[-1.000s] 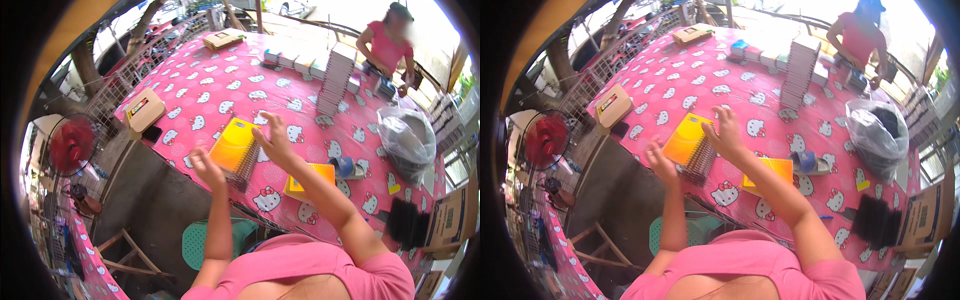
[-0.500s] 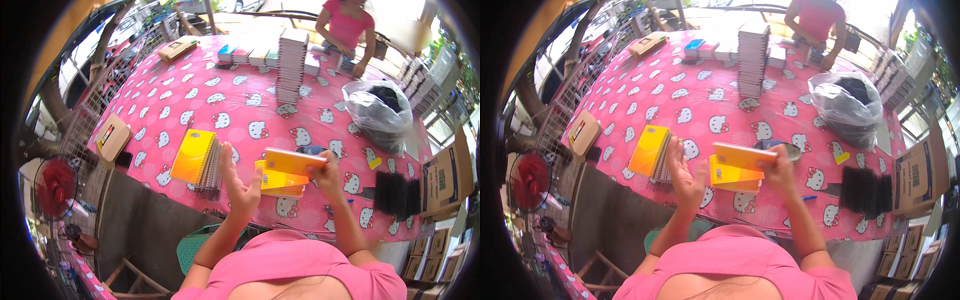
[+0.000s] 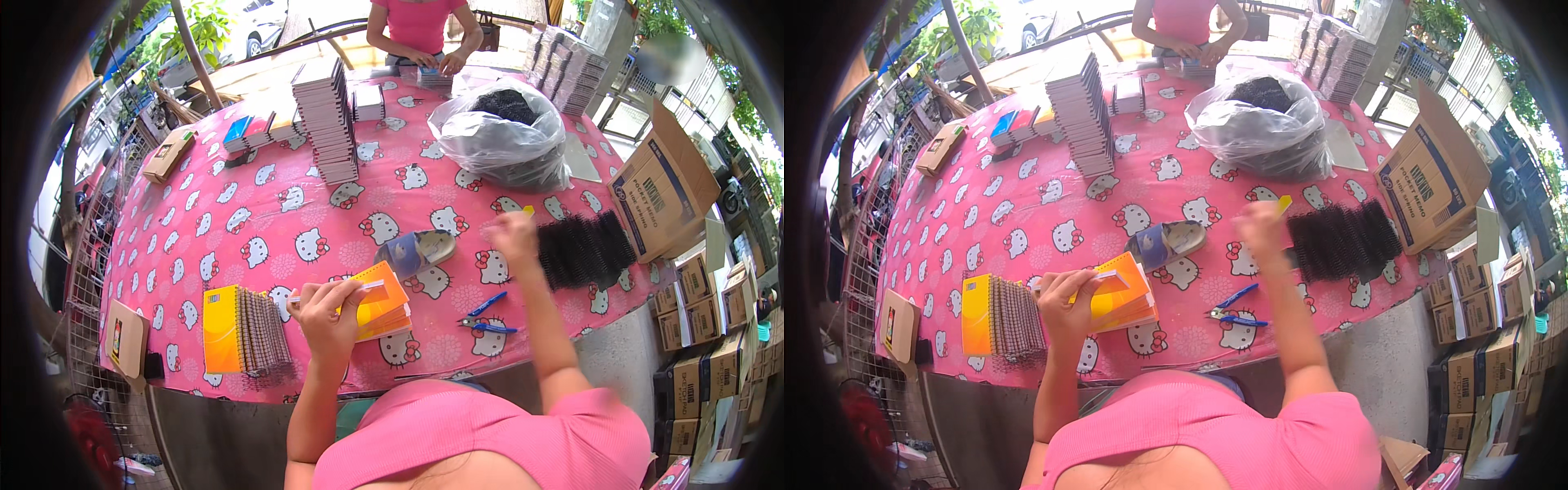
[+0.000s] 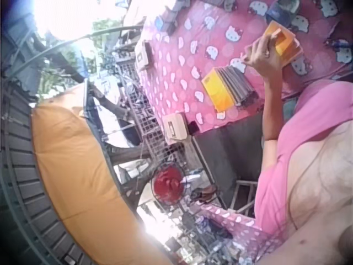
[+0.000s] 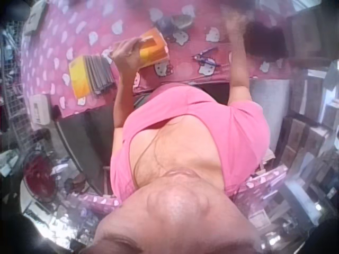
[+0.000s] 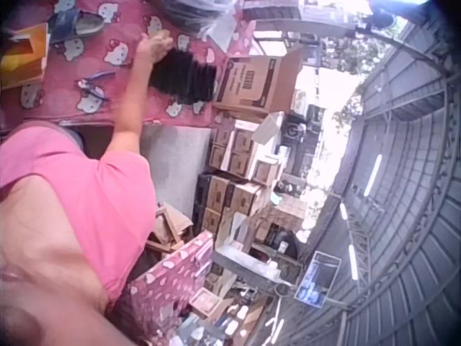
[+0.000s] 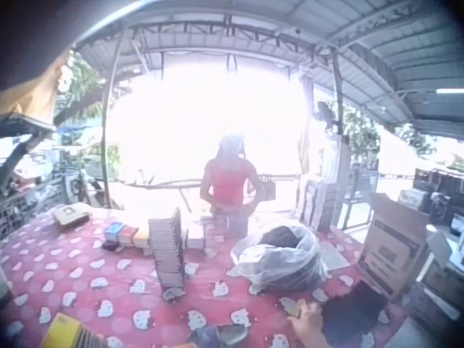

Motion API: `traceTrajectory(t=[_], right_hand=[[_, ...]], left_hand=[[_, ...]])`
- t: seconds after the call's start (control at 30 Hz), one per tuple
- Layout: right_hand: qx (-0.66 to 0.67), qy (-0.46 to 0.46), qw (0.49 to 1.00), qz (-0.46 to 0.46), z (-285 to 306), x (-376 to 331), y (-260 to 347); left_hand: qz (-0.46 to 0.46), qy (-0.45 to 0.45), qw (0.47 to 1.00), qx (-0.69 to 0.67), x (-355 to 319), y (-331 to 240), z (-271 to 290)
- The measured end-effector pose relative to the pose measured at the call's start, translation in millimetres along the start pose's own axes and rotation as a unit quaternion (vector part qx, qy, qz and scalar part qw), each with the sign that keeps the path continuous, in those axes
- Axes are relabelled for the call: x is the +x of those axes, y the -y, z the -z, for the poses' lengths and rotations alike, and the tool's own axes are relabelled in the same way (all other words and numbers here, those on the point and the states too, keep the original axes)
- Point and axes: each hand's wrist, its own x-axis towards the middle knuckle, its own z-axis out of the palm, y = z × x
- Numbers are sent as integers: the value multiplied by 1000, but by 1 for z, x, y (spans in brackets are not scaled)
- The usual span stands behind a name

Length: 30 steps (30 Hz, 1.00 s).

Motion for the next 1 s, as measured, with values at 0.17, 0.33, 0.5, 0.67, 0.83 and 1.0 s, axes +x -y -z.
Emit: traceTrajectory(t=[0.17, 0.33, 0.5, 0.67, 0.83, 1.0], right_hand=[[-208, 86, 965, -133, -2, -14, -123], [-118, 70, 978, -155, 16, 1, -75], [137, 112, 979, 100, 19, -14, 21], [414, 228, 875, 106, 57, -37, 159], [416, 255, 864, 122, 45, -25, 153], [447, 373, 793, 181, 42, -13, 155]], left_hand=[[-48, -3, 999, 17, 0, -3, -2], [2, 16, 1000, 20, 2, -10, 5], [-18, 9, 1000, -11, -3, -2, 1], [-17, 6, 1000, -7, -6, 3, 5], [-26, 5, 1000, 15, -3, -5, 5], [-20, -1, 1000, 19, -4, -4, 4]])
